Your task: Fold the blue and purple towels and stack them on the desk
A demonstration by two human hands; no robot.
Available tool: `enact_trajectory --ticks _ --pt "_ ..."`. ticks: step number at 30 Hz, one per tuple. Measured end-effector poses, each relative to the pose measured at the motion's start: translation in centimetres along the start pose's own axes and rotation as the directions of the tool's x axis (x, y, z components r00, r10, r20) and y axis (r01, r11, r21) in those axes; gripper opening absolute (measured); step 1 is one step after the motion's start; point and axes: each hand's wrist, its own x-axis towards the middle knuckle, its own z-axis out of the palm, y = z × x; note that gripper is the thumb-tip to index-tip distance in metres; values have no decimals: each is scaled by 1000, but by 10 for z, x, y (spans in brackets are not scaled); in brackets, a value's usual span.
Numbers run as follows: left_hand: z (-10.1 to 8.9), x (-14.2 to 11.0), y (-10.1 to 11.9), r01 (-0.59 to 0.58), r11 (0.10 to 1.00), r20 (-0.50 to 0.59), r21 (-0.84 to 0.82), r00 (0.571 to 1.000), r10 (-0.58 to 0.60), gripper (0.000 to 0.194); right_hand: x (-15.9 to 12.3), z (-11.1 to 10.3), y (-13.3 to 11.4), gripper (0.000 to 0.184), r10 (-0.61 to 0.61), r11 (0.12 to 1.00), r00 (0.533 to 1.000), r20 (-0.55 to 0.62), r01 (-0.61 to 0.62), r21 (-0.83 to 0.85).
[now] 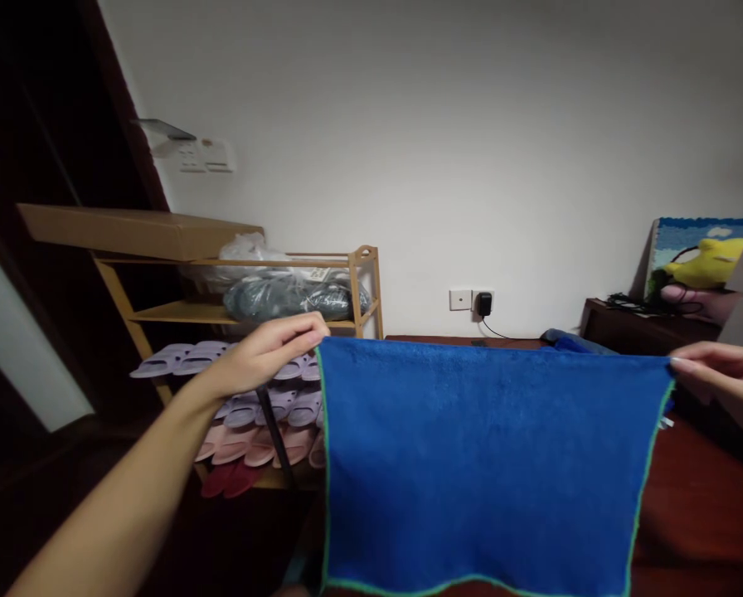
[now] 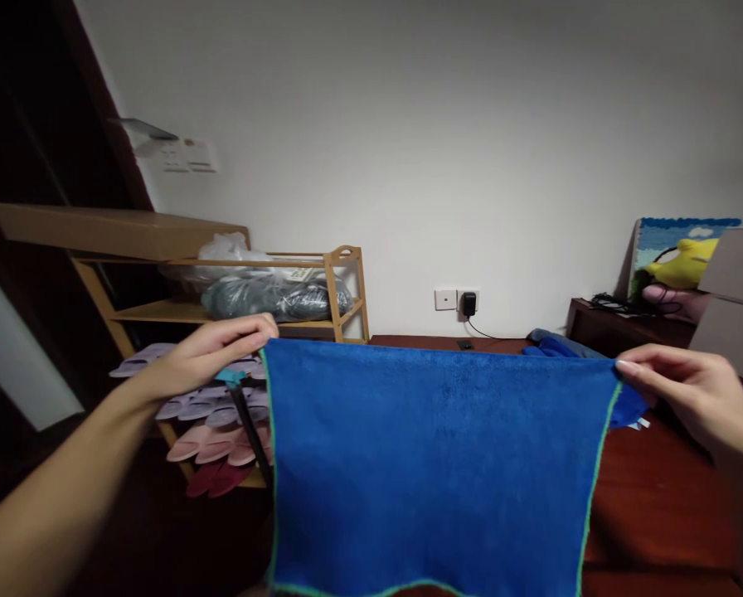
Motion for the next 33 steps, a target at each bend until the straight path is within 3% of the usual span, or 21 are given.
enact_trajectory --ticks 3,8,12,16,19,22,25,26,28,30,33 --pt "23 3 -25 31 999 116 -24 993 -28 33 8 23 20 42 137 978 948 289 -175 112" --pt "82 11 -99 102 995 224 -17 970 -95 38 11 85 61 50 155 969 829 538 -234 82" --pt "140 15 -157 182 975 259 131 942 -211 37 5 143 107 57 177 978 764 621 -207 -25" --pt "186 15 -187 231 943 261 240 920 -291 31 2 186 142 53 193 975 764 615 -77 -210" --pt "205 15 -191 266 906 225 330 910 -349 28 3 202 151 39 199 957 782 591 -23 -291" --pt "215 16 -182 302 862 126 407 916 -381 26 1 212 143 30 183 924 824 536 41 -379" --pt "228 15 -161 280 860 72 427 937 -341 36 -11 224 124 40 97 907 858 504 132 -400" --pt "234 13 -154 243 877 93 415 947 -307 41 -17 228 118 46 38 908 842 538 196 -371" --pt "246 7 -144 156 915 187 371 953 -238 53 -30 235 107 58 -47 904 753 656 311 -292" --pt "256 1 -140 119 935 292 335 930 -223 64 -41 238 102 66 -35 900 649 760 351 -258" --pt "262 -4 -146 144 930 351 339 898 -267 70 -46 239 106 67 29 891 591 806 350 -288"
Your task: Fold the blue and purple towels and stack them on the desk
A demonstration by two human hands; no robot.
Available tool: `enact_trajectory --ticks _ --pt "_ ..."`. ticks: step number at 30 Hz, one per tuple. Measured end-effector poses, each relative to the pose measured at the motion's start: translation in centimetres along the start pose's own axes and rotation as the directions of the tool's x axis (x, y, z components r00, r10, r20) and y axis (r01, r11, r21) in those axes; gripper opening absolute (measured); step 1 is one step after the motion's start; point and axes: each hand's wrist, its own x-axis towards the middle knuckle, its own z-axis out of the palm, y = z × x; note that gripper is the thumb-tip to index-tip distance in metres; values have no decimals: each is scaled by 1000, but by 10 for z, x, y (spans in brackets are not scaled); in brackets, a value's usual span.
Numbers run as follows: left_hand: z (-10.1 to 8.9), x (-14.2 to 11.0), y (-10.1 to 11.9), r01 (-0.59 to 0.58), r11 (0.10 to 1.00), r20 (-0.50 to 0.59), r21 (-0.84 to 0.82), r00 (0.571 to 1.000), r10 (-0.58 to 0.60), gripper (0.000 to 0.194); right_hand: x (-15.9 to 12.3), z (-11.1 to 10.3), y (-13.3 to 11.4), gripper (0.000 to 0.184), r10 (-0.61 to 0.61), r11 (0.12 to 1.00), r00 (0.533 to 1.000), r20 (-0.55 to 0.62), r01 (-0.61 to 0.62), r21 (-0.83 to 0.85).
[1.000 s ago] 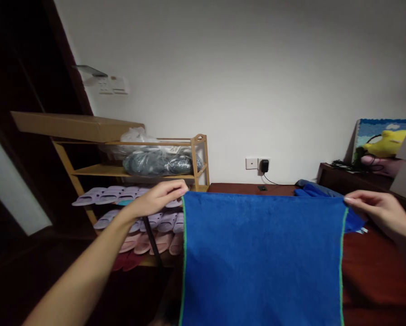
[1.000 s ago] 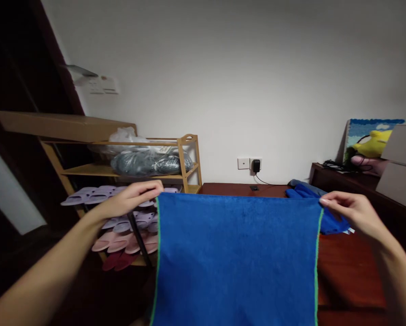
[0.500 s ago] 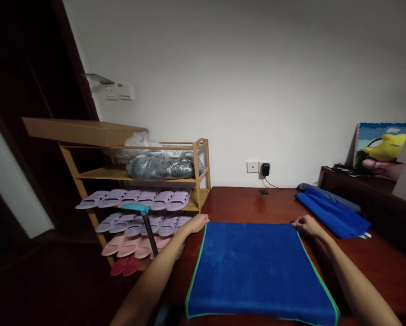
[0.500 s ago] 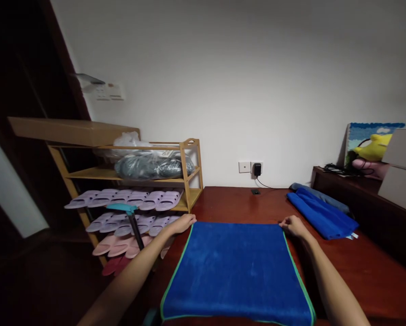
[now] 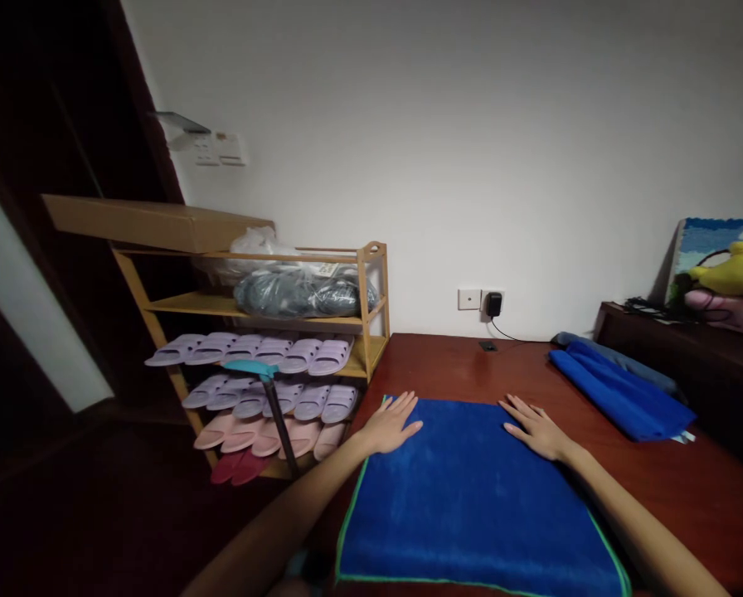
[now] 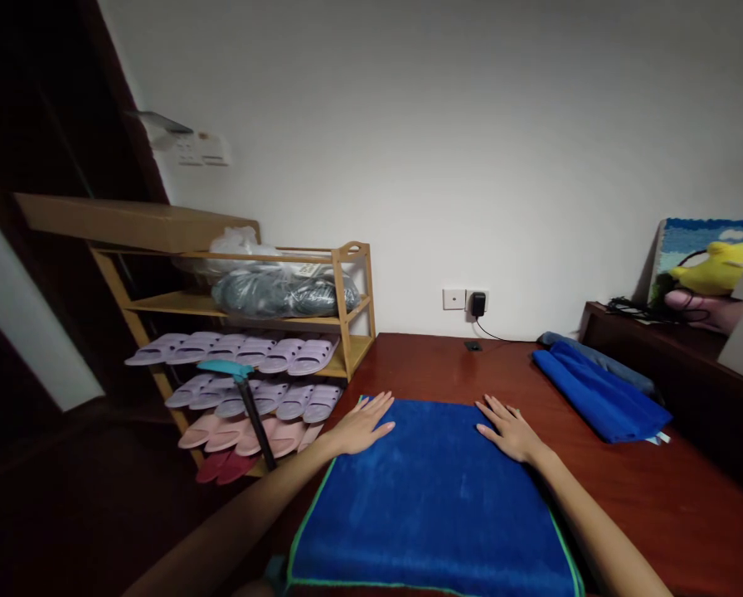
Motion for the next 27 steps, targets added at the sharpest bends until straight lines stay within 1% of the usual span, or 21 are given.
enact_trajectory --ticks 3,5,6,9,10,12,14,18,23,27 --pt "0 4 -8 0 1000 4 1 1000 0 71 4 -1 7 68 -23 999 1000 -3 23 -32" --pt "-3 7 -9 3 1000 13 2 1000 -3 72 9 -3 7 68 -36 998 999 -17 35 -54" --pt "-4 9 -8 6 1000 7 5 1000 -6 72 11 -5 6 67 -46 997 998 -30 44 -67" --pt "-7 12 -2 0 1000 -56 1 998 0 72 17 -6 -2 65 -100 992 992 -78 94 -84" --pt "-7 13 -1 3 1000 -60 -10 998 -4 71 17 -5 -5 63 -120 991 990 -78 114 -77" --pt "-6 14 0 18 999 -29 -28 999 -19 70 19 -2 -7 62 -137 990 989 -48 134 -52" --pt "-4 16 -2 31 999 8 -28 1000 -30 71 20 3 -6 63 -127 991 992 -18 126 -35" --pt "-2 23 -12 12 1000 16 -10 1000 -12 71 27 7 2 64 -112 993 993 -33 111 -26" --pt "0 37 -23 29 1000 12 1 1000 -29 71 41 4 5 66 -114 993 993 -45 112 -36" --pt "-2 43 -26 26 999 20 18 999 -26 70 47 0 3 70 -114 993 992 -50 112 -48"
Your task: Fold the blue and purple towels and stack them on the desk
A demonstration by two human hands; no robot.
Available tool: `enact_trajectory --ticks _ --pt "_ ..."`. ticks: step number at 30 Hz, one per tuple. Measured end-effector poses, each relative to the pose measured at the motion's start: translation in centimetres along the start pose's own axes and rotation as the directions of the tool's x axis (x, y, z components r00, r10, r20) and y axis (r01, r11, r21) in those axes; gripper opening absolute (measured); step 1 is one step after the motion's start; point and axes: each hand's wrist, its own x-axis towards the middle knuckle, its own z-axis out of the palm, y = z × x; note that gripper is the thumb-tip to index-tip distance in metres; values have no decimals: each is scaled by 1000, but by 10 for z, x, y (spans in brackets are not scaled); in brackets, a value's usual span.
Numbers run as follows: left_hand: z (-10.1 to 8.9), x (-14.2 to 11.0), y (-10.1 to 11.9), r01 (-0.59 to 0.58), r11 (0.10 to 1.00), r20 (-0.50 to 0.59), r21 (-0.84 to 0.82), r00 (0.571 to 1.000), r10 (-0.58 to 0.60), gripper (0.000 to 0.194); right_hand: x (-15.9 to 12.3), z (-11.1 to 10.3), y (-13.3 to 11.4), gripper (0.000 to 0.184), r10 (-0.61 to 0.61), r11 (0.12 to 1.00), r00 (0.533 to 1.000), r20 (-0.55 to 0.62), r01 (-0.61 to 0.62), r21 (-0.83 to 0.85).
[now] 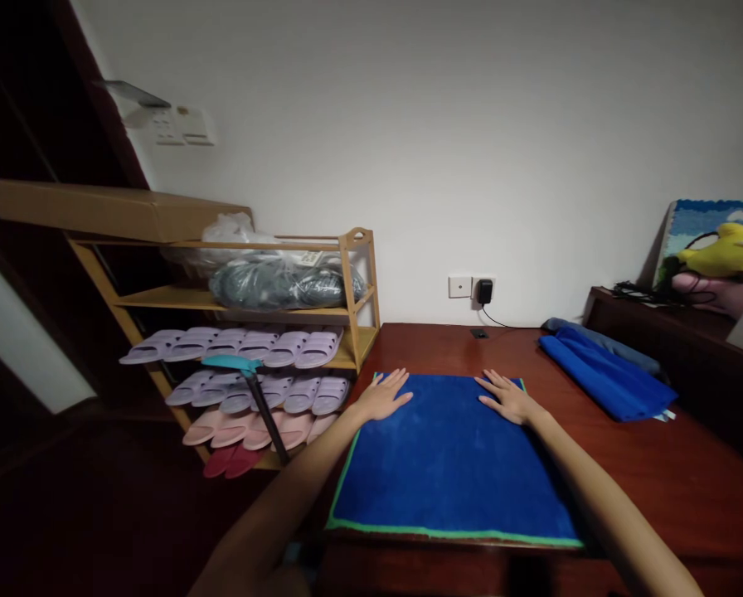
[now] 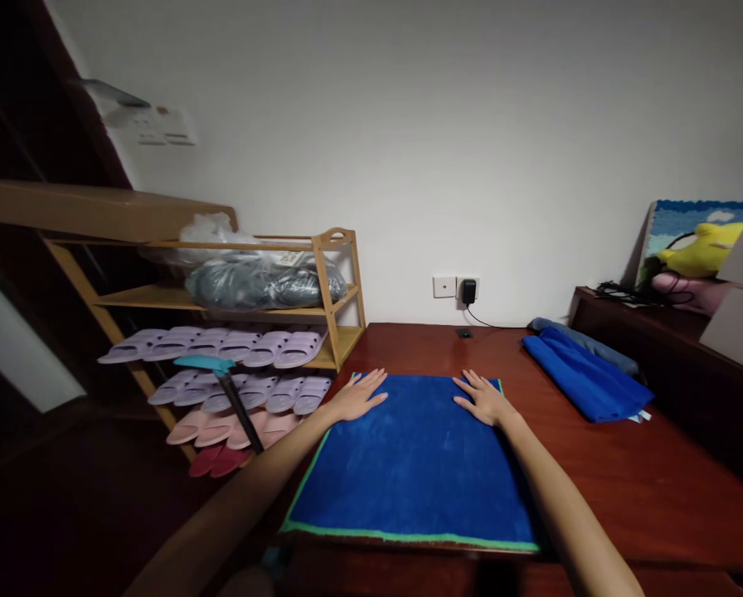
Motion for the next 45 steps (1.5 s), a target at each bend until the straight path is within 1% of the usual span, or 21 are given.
enact_trajectory --ticks 2,3,5,7,8,9,11,13,15,19,22,25,28,30,32,34,37,39,42,45 --pt "-1 0 2 9 1000 -3 22 1000 -9 69 1 -2 -2 71 -6 1000 1000 0 6 -18" --pt "-2 0 4 22 999 -27 41 999 -21 69 0 -3 -3 72 -4 1000 1000 -5 4 -29" --pt "-1 -3 11 66 994 -118 82 991 -56 68 -2 -3 -3 73 35 999 999 -28 -36 -34" --pt "1 -6 17 116 988 -192 97 977 -96 69 -5 -1 0 74 121 993 992 -42 -121 -7" --pt "2 -8 20 138 986 -190 89 975 -119 70 -8 1 3 76 167 986 985 -35 -167 7" --pt "3 -9 22 157 985 -164 75 976 -143 73 -10 3 7 77 203 979 979 -23 -203 13" --pt "6 -9 22 183 982 -92 48 980 -178 77 -13 7 15 79 231 973 973 -4 -231 2" --pt "7 -7 19 190 981 -59 38 981 -187 77 -16 9 23 78 223 975 975 -7 -223 -19" --pt "8 -4 15 189 981 -58 37 981 -186 77 -16 9 28 77 211 977 977 -18 -211 -38" --pt "5 -2 11 183 982 -48 41 982 -181 77 -15 2 27 77 201 976 979 -11 -202 -84" --pt "2 4 18 172 983 -55 59 984 -169 73 -7 -5 14 78 234 968 972 -29 -236 -84" --pt "2 22 37 128 990 -53 58 991 -125 66 12 -5 -9 76 252 966 967 -27 -253 -44" --pt "9 45 62 80 996 -49 45 996 -78 63 35 6 -38 73 223 974 975 -4 -223 -34" --pt "15 57 75 80 996 -55 38 995 -78 61 46 16 -54 73 223 974 975 3 -223 -36" --pt "20 63 83 93 995 -58 35 994 -91 61 52 23 -63 74 238 971 971 1 -238 -39" --pt "23 64 85 104 994 -60 34 993 -102 61 53 26 -67 75 243 969 970 -2 -243 -40" --pt "18 57 85 142 989 -89 42 986 -138 64 47 19 -67 74 230 973 973 3 -230 -36" --pt "12 45 83 191 980 -113 51 976 -184 67 36 12 -67 76 227 973 974 0 -227 -35" --pt "5 13 75 247 966 -118 72 964 -238 74 7 5 -65 80 252 967 967 -32 -253 -33" --pt "6 -22 64 252 966 -89 63 965 -246 78 -26 9 -61 80 325 946 946 -8 -325 -7"
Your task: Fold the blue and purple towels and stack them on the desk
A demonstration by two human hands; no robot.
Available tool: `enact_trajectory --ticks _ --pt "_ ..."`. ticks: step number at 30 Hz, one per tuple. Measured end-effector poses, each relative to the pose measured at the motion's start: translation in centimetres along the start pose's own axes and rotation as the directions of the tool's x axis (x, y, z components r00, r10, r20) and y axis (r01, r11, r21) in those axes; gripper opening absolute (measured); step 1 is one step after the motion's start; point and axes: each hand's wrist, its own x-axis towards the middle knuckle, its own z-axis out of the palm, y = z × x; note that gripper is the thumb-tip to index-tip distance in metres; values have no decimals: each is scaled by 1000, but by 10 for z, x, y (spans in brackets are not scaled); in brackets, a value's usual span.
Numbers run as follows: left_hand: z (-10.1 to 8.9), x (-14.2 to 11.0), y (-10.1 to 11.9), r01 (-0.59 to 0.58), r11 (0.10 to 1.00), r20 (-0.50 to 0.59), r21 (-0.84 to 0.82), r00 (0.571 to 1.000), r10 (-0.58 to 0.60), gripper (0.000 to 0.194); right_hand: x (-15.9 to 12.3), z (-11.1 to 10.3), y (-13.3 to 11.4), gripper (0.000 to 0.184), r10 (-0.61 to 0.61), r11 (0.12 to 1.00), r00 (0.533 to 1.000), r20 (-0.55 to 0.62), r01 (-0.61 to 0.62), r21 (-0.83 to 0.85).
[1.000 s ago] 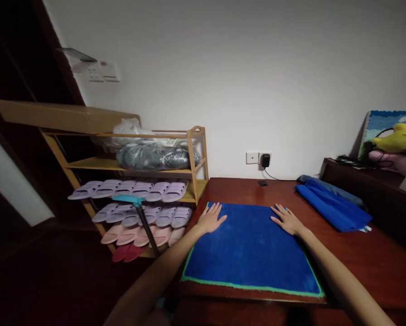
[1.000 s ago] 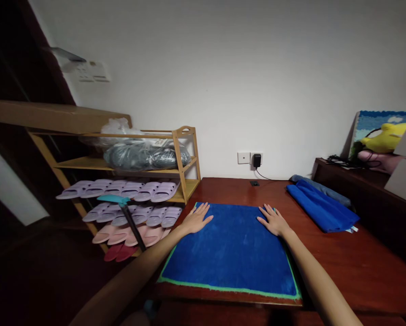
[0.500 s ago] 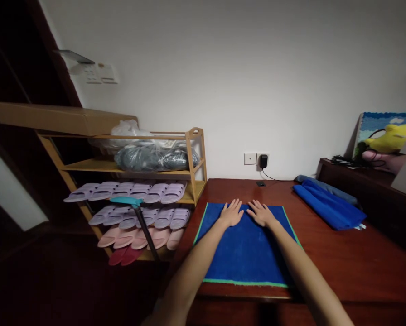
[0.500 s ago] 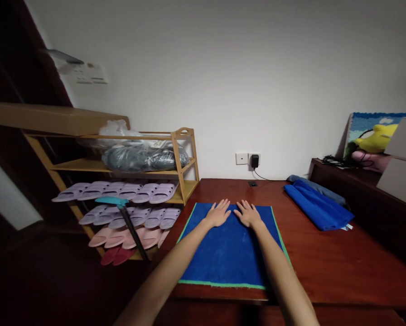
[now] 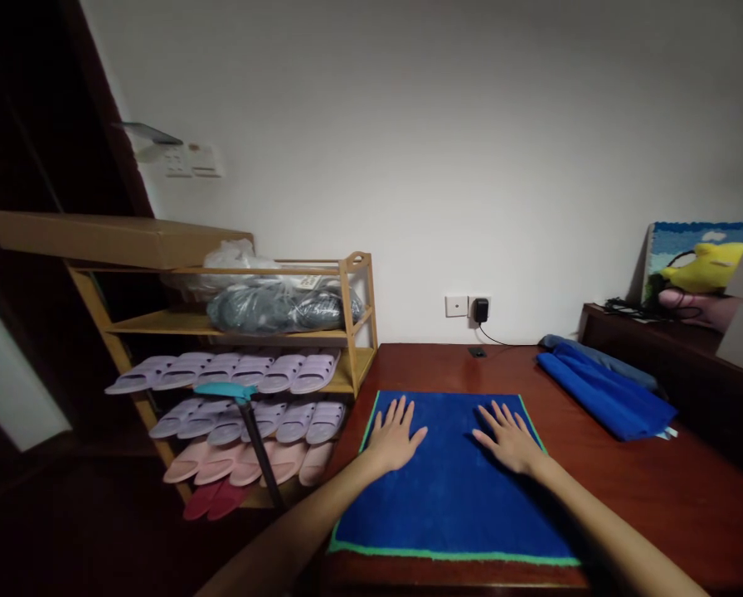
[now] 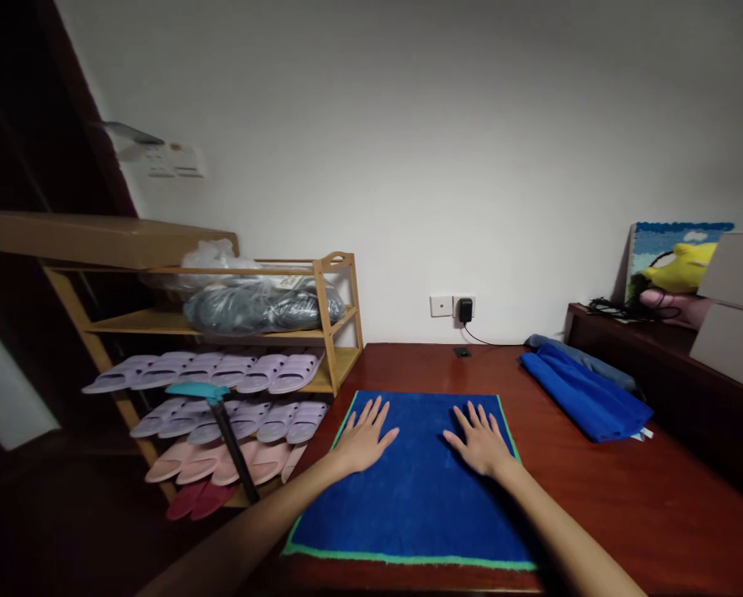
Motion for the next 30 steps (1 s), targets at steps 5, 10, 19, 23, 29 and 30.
enact_trajectory --ticks 5,10,19,23,29,30 --pt "3 -24 -14 -26 1000 -13 14 1000 26 73 -19 9 11 82 79 996 997 -11 -80 -39" --pt "-11 -43 -1 -71 997 -121 43 990 76 67 -25 6 7 80 72 997 996 -51 -73 -31" --pt "-5 -94 11 -172 985 -6 -32 985 172 63 -77 19 -2 84 65 996 994 -89 -70 -55" --pt "-8 -76 7 -151 988 7 -29 989 151 65 -55 15 -3 86 57 997 997 -55 -60 -57" --pt "-17 -61 0 -97 995 -29 15 995 97 62 -31 1 -9 86 33 999 999 -41 -34 -26" --pt "-17 -65 -3 -98 995 -54 25 994 100 61 -35 0 -10 85 19 1000 999 -40 -19 -8"
